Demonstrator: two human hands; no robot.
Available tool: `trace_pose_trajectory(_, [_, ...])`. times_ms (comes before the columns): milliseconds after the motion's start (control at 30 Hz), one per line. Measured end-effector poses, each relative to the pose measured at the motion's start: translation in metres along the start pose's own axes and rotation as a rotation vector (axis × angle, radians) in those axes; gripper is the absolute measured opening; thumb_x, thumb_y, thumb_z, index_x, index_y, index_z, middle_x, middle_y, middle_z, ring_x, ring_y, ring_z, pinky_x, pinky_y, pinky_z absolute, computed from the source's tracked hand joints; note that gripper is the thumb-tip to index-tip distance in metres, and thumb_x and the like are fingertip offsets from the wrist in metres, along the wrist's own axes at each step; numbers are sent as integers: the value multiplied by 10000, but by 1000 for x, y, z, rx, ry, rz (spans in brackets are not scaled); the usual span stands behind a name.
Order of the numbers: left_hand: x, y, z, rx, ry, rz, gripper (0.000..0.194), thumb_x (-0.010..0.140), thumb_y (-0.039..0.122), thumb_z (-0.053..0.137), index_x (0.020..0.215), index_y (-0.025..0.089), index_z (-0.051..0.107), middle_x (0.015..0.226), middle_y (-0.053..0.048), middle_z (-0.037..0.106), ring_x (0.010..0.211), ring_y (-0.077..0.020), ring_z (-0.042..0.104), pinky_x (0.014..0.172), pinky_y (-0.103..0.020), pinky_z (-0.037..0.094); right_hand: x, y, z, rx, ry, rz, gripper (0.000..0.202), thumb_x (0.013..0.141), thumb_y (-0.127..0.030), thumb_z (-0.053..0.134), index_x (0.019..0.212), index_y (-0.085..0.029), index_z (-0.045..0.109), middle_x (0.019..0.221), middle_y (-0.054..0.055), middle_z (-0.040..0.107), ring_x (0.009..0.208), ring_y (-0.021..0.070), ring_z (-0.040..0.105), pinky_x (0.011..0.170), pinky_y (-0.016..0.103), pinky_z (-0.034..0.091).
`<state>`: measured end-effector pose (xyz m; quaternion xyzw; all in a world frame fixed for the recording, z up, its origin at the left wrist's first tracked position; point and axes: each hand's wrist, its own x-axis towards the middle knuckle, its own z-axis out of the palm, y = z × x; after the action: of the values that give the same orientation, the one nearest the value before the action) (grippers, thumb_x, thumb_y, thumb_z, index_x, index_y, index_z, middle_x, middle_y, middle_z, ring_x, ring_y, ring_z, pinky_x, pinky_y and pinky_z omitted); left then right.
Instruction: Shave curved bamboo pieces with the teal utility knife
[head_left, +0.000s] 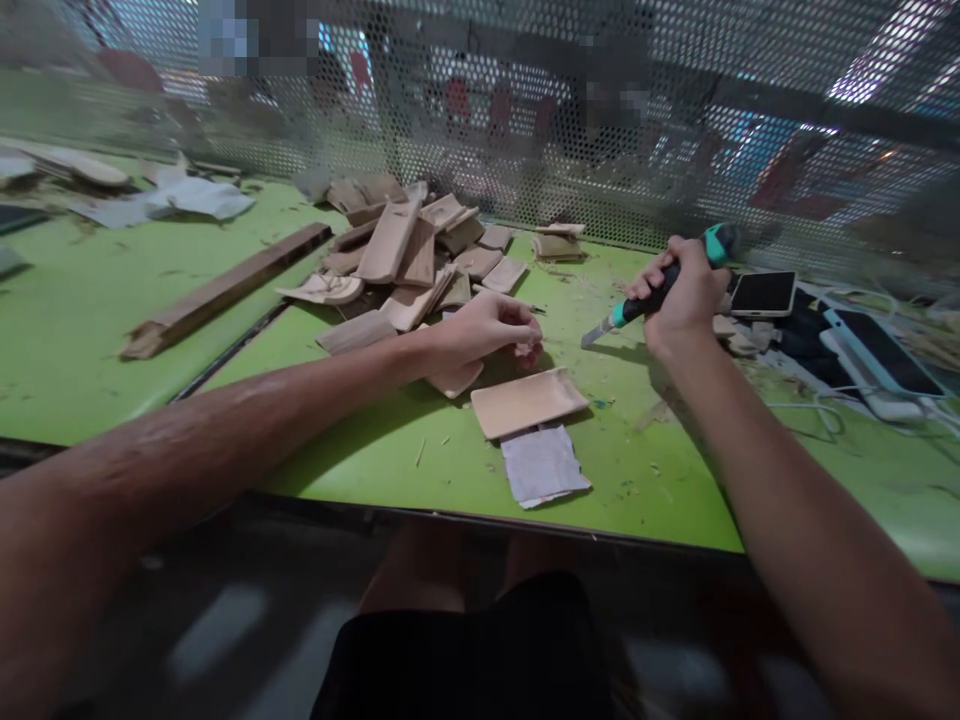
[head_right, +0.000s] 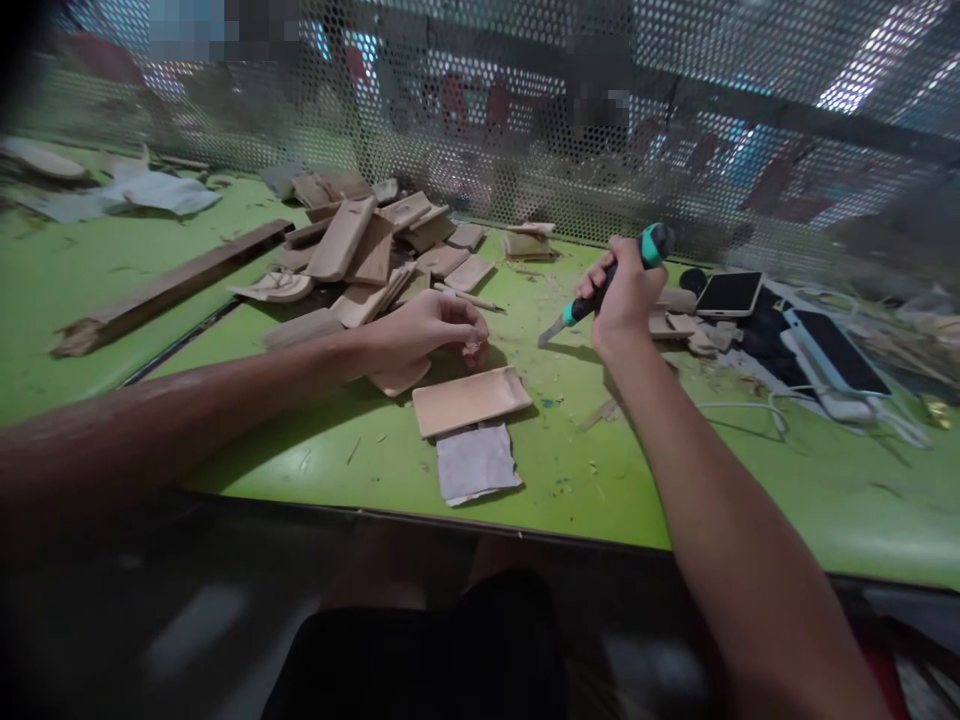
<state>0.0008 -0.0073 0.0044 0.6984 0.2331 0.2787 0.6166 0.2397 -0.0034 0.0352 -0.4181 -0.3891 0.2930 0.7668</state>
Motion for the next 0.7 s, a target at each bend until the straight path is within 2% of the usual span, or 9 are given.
trace_pose_trajectory(200, [1, -3, 2, -80, 78, -58, 73, 876, 148, 657, 840, 84, 653, 830, -87, 721, 731, -112, 688, 758, -273, 554, 0, 1, 1, -22, -23, -26, 419, 751, -338, 674, 594, -266, 291, 467, -76, 345, 385, 108, 363, 385, 299, 338])
trace_pose_trajectory(367, [1, -4, 0, -104, 48, -77, 66, 855, 136, 685, 871, 75, 668, 861, -102, 734, 770, -133, 709, 804, -307, 571, -4, -1, 2, 1, 1, -37, 398, 659, -338, 699, 578, -278, 313, 445, -72, 367, 401, 110, 328, 406, 329, 301])
trace_pose_trajectory(533, [1, -7, -2, -91, 16, -51, 149, 790, 148, 769, 880, 70, 679, 832, -96, 743, 779, -145, 717, 828, -337, 584, -2, 1, 2, -63, -28, -50, 438, 683, -371, 716, 580, -277, 300, 458, -74, 350, 406, 111, 354, 411, 326, 364])
trace_pose_trajectory(700, [1, -8, 0, -102, 10, -58, 169, 775, 163, 792, 850, 80, 666, 814, -87, 743, 765, -142, 714, 815, -341, 591, 0, 3, 5, -71, 3, -103, 440, 709, -369, 705, 571, -264, 301, 465, -79, 339, 382, 99, 361, 369, 281, 347])
